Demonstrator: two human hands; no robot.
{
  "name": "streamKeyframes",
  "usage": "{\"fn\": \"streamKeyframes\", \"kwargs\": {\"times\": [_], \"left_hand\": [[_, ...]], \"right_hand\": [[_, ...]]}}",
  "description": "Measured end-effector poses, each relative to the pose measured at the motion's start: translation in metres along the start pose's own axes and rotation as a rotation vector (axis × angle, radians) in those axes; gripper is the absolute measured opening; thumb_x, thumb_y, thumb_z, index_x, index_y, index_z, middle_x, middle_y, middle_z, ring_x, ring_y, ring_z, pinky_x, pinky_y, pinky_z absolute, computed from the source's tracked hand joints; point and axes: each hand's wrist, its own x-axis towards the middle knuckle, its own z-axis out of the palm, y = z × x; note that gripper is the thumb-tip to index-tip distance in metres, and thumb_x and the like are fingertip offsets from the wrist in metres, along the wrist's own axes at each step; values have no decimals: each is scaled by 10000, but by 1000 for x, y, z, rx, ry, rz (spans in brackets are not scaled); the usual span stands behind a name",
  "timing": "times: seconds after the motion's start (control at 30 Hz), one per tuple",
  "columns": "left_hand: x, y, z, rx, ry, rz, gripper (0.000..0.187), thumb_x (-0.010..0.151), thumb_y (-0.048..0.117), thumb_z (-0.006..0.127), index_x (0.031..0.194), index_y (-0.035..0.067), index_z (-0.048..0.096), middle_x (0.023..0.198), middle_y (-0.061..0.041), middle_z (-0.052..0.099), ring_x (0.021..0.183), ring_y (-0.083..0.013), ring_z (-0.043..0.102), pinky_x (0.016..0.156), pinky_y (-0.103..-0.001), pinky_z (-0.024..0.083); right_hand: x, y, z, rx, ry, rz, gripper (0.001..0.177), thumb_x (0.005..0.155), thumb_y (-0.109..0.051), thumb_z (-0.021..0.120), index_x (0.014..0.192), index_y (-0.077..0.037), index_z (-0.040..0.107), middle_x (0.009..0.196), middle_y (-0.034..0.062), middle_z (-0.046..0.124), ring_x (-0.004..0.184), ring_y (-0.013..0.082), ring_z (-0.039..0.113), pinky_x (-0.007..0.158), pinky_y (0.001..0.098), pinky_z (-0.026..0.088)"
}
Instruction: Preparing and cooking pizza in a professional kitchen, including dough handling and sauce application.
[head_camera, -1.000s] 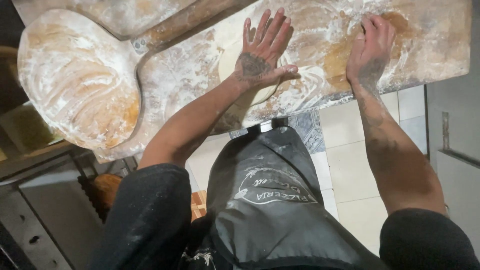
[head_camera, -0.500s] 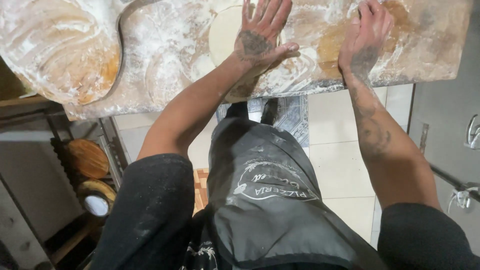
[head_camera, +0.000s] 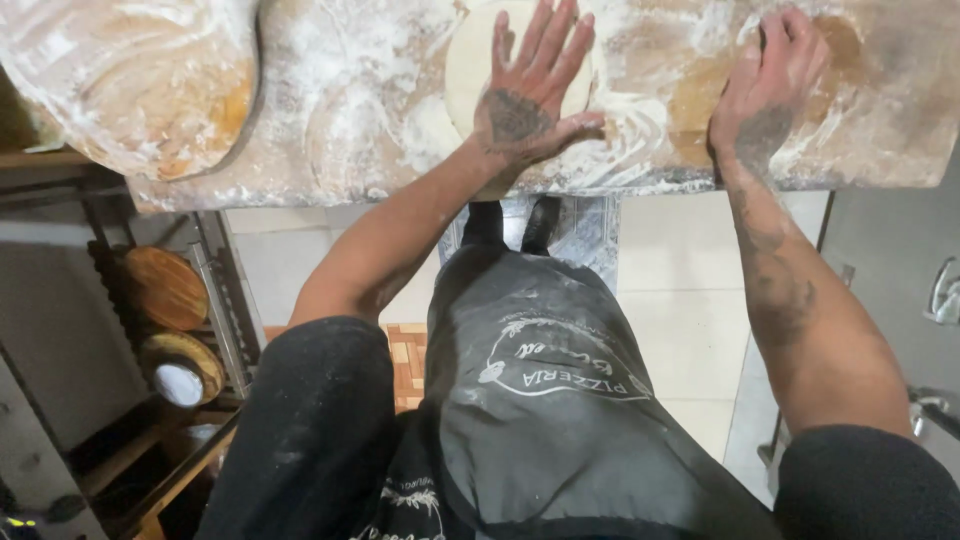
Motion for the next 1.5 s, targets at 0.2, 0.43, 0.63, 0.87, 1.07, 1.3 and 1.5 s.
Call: {"fn": "streamKeyframes", "kwargs": {"times": [0.2,0.43,0.63,0.87,1.07,1.3,1.5], "left_hand": [[-10,-14,12,74,38,-8,1071,913,887,283,1700,178,131,1760,-123,45,1636,-282,23,1251,-613,-76],[-6,-43,12,-30,13,-45,1089,941,881,414,1683,141,117,1744,-141,24,1628,-304,3,1249,-640,-91],[7,-59,11,-71,31,-47,1074,983,832,431,1698,97,110,1756,-165,11,1635,-321,-5,1253,-652,-113],[70,-123,36,-204,283,-135,761,967,651,583,1498,126,433,1511,-134,458,1427,-327,422,1151,-677,269],[62,-128,7,-571,234,-107,384,1035,351,780,911,8,658,795,-77,611,769,-222,667,711,-386,595],[80,-130,24,-296,427,47,382,887,425,839,796,66,745,702,-89,712,648,-216,693,579,-384,550],[99,-124,27,-310,363,160,362,879,453,797,836,95,772,738,-82,744,636,-206,710,579,-378,575]], "right_hand": [[-11,14,-3,-94,-45,-15,403,1107,-176,434,1386,39,630,1460,183,517,1367,373,440,1187,528,372],[-3,16,3,-87,-20,-12,368,1139,-176,444,1390,36,611,1503,175,499,1404,364,441,1212,537,372],[-2,2,0,-101,-52,44,388,1123,-184,437,1403,29,600,1497,174,495,1400,369,438,1204,539,377],[-2,5,0,-126,-29,24,370,1147,-210,468,1374,25,640,1449,167,533,1355,364,462,1178,536,389],[-4,10,4,-156,-9,21,368,1138,-204,477,1382,22,635,1459,171,520,1377,369,450,1187,545,385],[-4,3,-3,-138,-71,37,342,1125,-145,432,1361,42,594,1504,186,490,1417,362,430,1212,533,384],[1,-10,-8,-81,-53,145,328,1115,-145,509,1373,28,615,1444,169,524,1347,365,448,1163,524,403]]}}
